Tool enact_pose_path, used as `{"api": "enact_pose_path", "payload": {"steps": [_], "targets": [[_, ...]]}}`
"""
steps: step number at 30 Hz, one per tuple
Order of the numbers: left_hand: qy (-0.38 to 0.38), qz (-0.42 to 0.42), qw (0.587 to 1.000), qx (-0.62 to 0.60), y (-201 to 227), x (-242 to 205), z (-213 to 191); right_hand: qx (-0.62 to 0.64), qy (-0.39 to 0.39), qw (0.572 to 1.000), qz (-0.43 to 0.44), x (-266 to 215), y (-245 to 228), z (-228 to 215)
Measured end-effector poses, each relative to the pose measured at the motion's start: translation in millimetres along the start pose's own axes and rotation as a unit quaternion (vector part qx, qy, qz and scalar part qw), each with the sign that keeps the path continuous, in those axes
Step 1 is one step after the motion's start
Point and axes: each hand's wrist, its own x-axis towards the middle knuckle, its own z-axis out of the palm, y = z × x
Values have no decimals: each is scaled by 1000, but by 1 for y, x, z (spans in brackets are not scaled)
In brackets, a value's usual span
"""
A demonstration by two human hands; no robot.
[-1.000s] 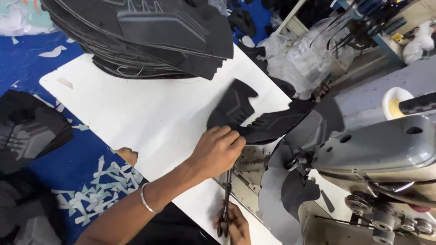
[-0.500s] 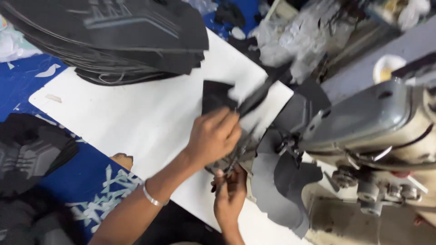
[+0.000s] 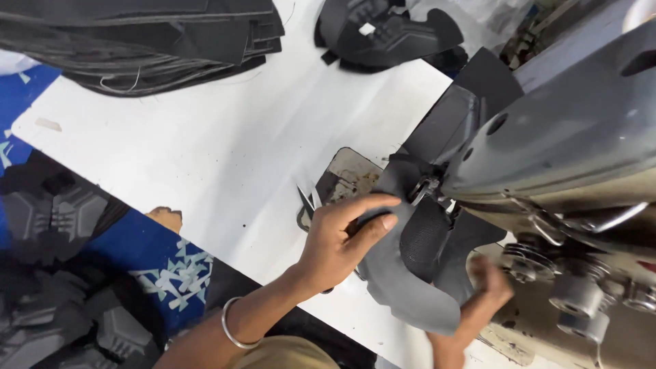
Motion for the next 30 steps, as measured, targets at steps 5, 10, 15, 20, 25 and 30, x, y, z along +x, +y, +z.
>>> {"api": "enact_pose_path", "payload": {"steps": [5, 10, 15, 20, 25, 30], "targets": [[-33, -25, 999, -23, 3, -2, -8, -189, -217, 892, -348, 90, -4, -11], [-52, -51, 997, 1, 11, 2, -16, -168, -299, 870, -355, 103, 3, -11], [-82, -79, 992, 51, 21, 11, -15, -269, -328, 836, -349, 111, -16, -28], [-66, -54, 996, 38, 28, 17, -10, -316, -316, 792, -416, 125, -19, -35], [-80, -92, 988, 98, 36, 29, -10, -390, -359, 763, -370, 128, -32, -36], [-31, -14, 995, 97, 28, 18, -3, -498, -355, 701, -368, 128, -25, -41]]}}
